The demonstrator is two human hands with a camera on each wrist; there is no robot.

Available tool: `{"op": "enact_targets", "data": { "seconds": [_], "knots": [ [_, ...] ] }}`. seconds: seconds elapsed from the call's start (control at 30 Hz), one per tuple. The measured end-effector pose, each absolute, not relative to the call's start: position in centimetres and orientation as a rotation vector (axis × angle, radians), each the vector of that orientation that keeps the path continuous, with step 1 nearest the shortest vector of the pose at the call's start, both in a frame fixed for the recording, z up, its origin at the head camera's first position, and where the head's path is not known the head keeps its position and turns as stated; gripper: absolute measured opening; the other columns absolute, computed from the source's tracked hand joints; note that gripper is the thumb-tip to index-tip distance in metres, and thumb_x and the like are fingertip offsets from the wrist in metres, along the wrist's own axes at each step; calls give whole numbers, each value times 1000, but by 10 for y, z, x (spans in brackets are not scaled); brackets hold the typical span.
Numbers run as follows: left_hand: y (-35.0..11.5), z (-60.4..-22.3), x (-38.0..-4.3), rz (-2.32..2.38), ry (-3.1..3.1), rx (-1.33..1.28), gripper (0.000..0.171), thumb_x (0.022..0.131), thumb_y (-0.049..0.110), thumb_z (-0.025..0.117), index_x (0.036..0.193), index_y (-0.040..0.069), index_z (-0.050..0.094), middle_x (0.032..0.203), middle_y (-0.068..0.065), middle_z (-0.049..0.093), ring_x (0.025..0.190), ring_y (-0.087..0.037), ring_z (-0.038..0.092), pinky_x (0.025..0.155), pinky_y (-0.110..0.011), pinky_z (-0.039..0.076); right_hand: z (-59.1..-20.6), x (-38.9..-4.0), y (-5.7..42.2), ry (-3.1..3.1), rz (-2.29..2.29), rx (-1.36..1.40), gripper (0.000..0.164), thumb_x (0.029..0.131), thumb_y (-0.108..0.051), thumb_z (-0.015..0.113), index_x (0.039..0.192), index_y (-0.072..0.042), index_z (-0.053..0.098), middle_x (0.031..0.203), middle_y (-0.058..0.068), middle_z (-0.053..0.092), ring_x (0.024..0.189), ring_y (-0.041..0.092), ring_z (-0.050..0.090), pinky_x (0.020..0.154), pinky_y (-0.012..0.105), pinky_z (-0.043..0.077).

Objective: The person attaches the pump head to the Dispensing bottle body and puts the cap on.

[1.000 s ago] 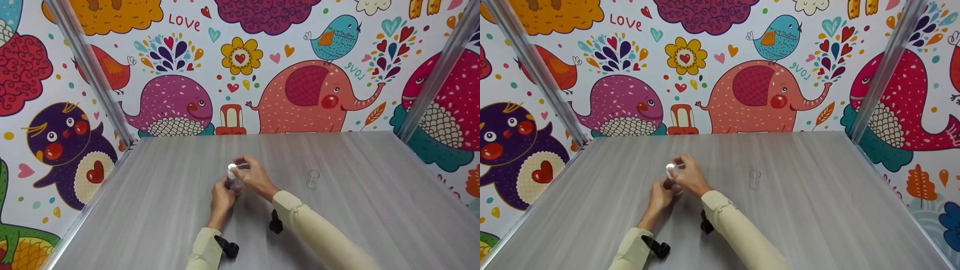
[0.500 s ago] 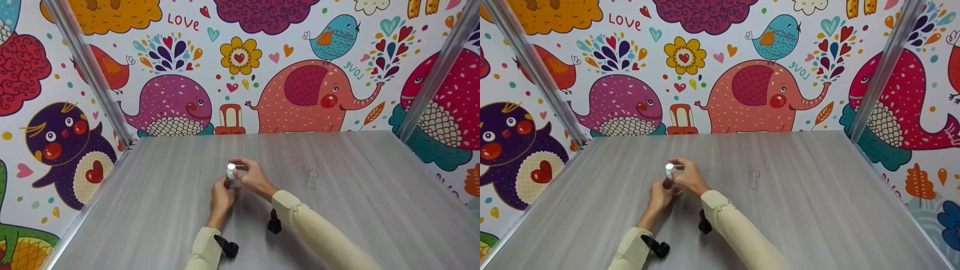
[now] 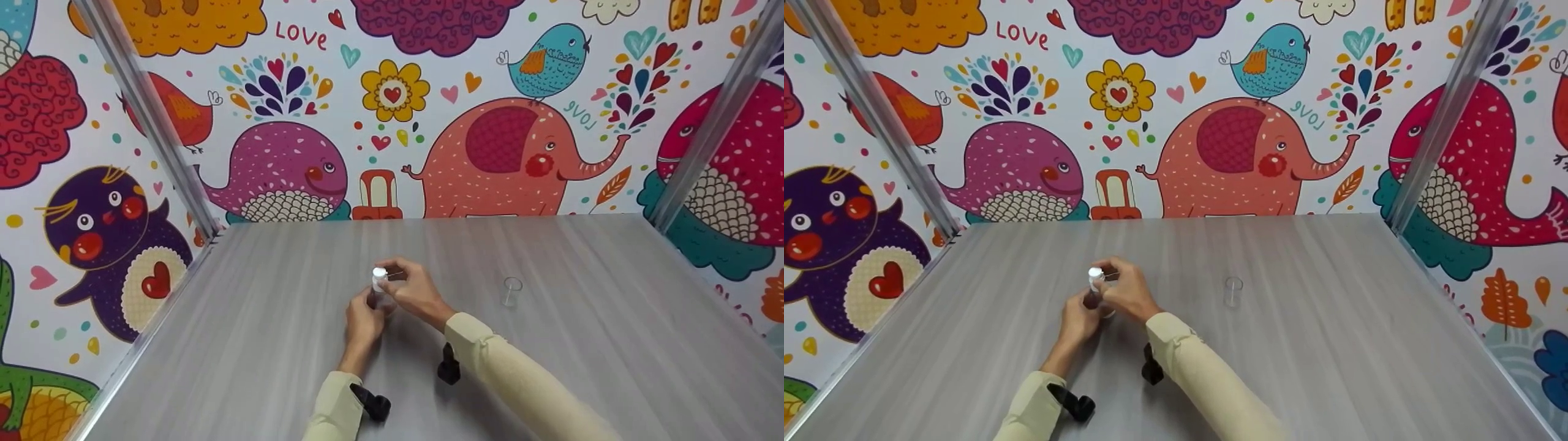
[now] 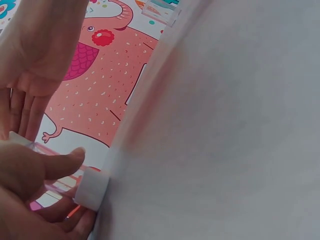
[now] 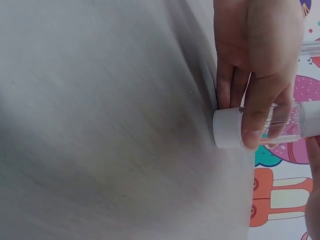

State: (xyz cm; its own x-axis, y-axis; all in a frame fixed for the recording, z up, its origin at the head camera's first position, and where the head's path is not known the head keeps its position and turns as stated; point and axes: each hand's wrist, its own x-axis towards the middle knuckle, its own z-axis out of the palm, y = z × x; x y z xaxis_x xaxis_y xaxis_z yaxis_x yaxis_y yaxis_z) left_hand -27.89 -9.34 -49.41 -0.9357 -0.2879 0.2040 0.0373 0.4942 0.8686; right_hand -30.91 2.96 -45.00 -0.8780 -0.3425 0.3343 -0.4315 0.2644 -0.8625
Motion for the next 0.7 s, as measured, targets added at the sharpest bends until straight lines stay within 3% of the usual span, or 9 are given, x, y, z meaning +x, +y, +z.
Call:
{"op": "enact_targets", "data": {
  "seconds": [0.43, 0.7],
  "knots": [
    [-93, -492, -278, -1422, -2439, 242, 21, 80, 4, 76, 100, 7, 72, 85, -9, 71, 75, -19, 59, 69, -36, 48, -455, -310, 29, -2380, 1638, 748, 25, 89, -13, 75, 113, -12, 67, 106, 5, 70, 98, 18, 67, 94, 41, 55],
    [-93, -493, -278, -1401, -2454, 235, 19, 79, 4, 77, 97, 8, 71, 82, -8, 68, 73, -18, 56, 67, -36, 46, -456, -311, 32, -2330, 1577, 830, 28, 87, -14, 78, 112, -10, 68, 107, 5, 71, 101, 19, 68, 95, 43, 55]
  ]
}}
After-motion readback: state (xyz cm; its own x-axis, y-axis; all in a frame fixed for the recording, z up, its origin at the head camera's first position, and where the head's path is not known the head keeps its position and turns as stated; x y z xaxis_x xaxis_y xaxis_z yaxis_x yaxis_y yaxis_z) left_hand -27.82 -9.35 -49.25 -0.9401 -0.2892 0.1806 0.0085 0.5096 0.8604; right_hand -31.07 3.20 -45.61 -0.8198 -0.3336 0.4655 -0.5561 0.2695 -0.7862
